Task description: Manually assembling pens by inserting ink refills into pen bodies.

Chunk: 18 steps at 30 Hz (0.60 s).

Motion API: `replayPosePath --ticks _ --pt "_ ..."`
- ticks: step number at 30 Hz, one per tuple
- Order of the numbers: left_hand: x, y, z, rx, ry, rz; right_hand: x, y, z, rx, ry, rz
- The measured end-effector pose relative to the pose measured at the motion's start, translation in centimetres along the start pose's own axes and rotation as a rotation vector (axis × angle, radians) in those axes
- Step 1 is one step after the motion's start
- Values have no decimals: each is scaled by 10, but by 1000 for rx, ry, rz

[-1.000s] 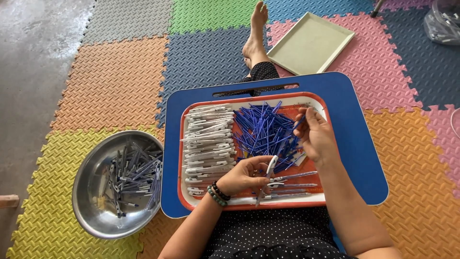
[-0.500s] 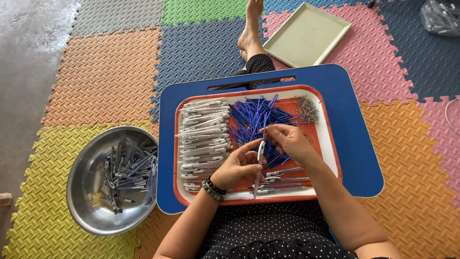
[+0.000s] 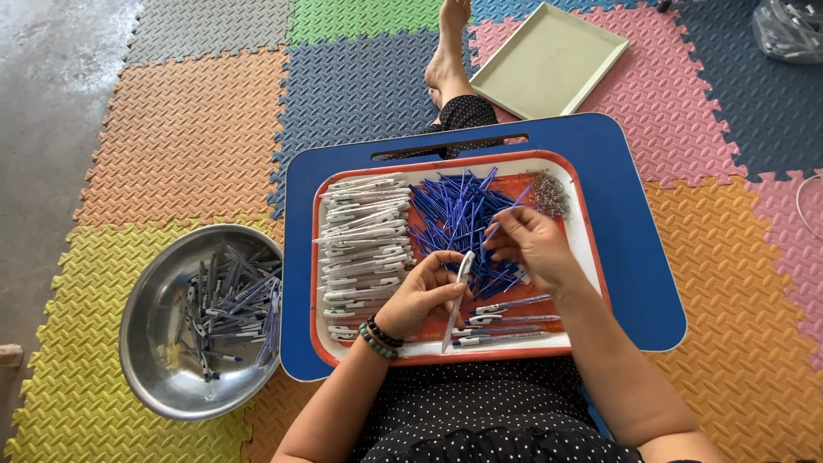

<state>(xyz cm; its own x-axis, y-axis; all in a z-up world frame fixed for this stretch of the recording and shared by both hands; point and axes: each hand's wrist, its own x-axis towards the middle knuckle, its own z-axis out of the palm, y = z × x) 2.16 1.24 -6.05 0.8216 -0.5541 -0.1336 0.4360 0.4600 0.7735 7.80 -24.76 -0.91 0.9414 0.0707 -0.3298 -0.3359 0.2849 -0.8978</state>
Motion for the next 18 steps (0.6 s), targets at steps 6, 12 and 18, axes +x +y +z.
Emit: replayPosePath --ticks 6,12,18 --pt "-19 99 -22 1084 461 454 6 -31 -52 -448 291 -487" --pt "-17 134 -86 1927 724 471 19 -1 -92 -705 529 -628" --pt "11 101 -126 2037 759 478 17 4 -91 -720 560 -692"
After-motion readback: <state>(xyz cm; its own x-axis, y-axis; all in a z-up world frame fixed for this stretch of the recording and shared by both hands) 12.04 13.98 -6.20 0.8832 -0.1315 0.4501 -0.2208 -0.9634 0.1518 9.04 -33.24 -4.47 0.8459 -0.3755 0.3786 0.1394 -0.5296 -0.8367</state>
